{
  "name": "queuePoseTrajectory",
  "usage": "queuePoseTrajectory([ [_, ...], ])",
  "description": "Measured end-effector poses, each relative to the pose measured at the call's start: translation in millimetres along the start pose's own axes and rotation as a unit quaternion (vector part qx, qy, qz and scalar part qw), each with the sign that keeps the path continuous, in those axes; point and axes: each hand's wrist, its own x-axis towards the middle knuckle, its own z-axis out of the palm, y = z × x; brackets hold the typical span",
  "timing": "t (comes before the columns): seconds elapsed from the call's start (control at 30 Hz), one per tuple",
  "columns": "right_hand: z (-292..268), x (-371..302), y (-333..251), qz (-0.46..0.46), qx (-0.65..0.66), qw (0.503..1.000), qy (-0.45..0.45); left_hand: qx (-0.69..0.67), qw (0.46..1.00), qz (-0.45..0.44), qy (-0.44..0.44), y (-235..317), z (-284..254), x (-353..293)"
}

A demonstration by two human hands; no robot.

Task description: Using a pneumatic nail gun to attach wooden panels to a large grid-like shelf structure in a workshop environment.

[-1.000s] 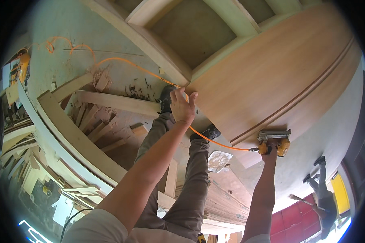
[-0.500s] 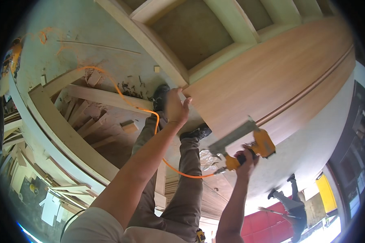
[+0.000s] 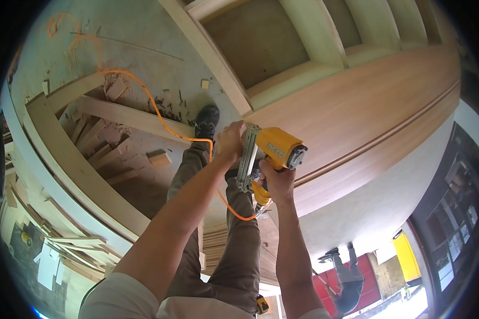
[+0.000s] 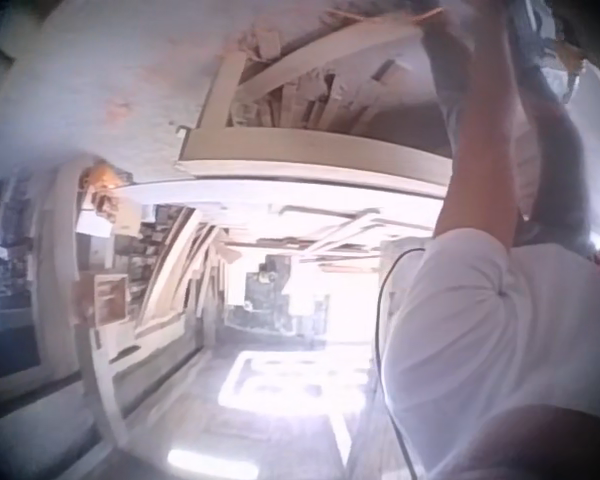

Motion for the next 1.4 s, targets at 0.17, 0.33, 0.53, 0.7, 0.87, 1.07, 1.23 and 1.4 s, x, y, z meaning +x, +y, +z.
queuePoseTrajectory([
  [0.17,14,11,-6,-0.024,-0.198,0.978,0.060,0.015,0.999,0.024,-0.030,3,-9,1],
  [0.33,16,19,-8,0.023,-0.279,0.957,0.079,0.022,0.998,0.019,-0.052,4,-16,0],
  [0.53,18,20,8,-0.086,-0.314,0.940,0.105,0.032,0.998,0.021,-0.059,7,-16,1],
  [0.7,10,22,27,-0.127,-0.391,0.907,0.093,0.062,0.995,0.025,-0.079,11,-15,3],
  [0.87,21,20,35,-0.158,-0.430,0.883,0.104,0.114,0.990,0.039,-0.069,-1,-13,7],
  [1.07,-7,-9,45,-0.166,-0.228,0.951,0.127,0.075,0.995,0.041,-0.044,11,-12,-2],
  [1.23,-29,-61,52,-0.021,0.017,0.996,0.080,0.033,0.999,0.029,-0.025,-9,-1,2],
  [1.4,-38,-63,96,-0.011,0.076,0.991,0.109,0.019,0.989,0.117,-0.094,-20,14,-2],
])
